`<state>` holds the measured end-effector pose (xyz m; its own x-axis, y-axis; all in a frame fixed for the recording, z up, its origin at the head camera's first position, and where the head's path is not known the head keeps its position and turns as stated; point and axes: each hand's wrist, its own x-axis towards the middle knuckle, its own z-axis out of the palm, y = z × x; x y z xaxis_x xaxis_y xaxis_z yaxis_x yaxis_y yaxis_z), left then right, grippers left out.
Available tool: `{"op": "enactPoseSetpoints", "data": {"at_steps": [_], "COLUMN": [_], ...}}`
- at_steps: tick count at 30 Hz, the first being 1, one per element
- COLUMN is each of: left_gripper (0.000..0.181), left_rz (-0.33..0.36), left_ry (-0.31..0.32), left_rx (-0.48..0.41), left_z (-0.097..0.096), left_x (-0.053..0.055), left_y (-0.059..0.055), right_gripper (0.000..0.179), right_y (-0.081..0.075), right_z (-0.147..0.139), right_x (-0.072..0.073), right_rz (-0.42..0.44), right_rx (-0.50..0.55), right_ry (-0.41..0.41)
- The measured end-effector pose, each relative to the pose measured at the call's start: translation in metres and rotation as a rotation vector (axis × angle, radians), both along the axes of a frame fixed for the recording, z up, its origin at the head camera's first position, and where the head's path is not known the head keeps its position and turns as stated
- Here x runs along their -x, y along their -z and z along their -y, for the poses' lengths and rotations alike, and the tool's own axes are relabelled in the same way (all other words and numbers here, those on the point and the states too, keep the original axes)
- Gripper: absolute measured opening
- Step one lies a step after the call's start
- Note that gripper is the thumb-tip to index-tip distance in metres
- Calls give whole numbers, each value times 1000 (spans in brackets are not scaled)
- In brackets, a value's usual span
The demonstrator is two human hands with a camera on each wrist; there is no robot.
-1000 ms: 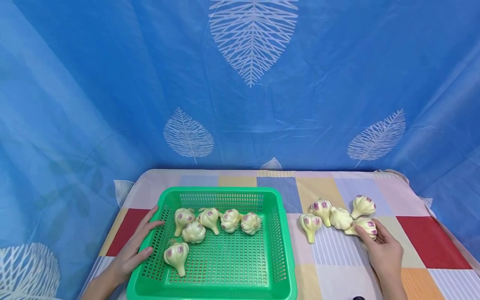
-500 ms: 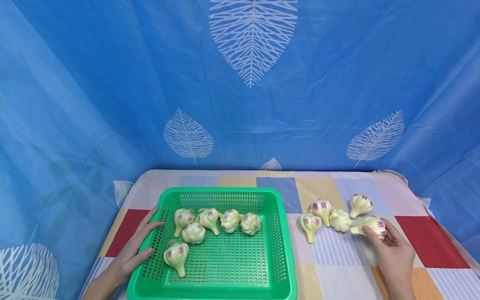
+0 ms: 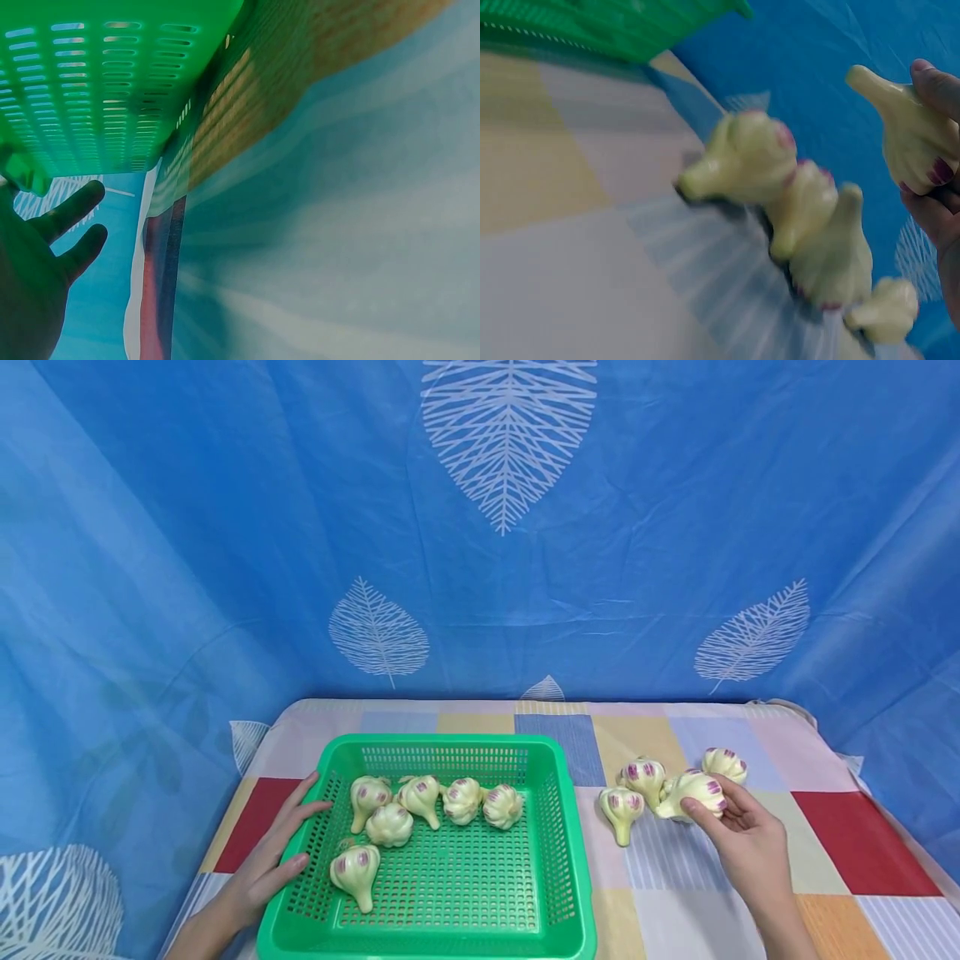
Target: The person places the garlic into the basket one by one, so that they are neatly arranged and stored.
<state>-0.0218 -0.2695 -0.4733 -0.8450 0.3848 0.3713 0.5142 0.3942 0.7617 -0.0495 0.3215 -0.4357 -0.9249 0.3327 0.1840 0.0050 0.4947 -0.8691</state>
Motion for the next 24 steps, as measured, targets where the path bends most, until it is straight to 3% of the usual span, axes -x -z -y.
{"op": "enactPoseSetpoints", "data": {"at_steps": [6,11,18,24], "left_gripper": [60,60,61,62], "left_rz": [15,9,-4,7], "left_ry": [-12,-9,1,-5], "left_rx": [6,4,-8,-10], "left_z": [-1,-1,-1,-1], "left_x": [1,1,2,1], "left_y": [1,1,1,1], "right_gripper": [49,44,41,42], "right_y": [-16,-28,-44,-47], "right_z": [35,65,107,141], "right_x": [6,10,15,21], "right_rz": [-62,-97,-48,-13], "right_rx": [-36,66,111,110], "right_ry": [-213,-432,-663,-850]}}
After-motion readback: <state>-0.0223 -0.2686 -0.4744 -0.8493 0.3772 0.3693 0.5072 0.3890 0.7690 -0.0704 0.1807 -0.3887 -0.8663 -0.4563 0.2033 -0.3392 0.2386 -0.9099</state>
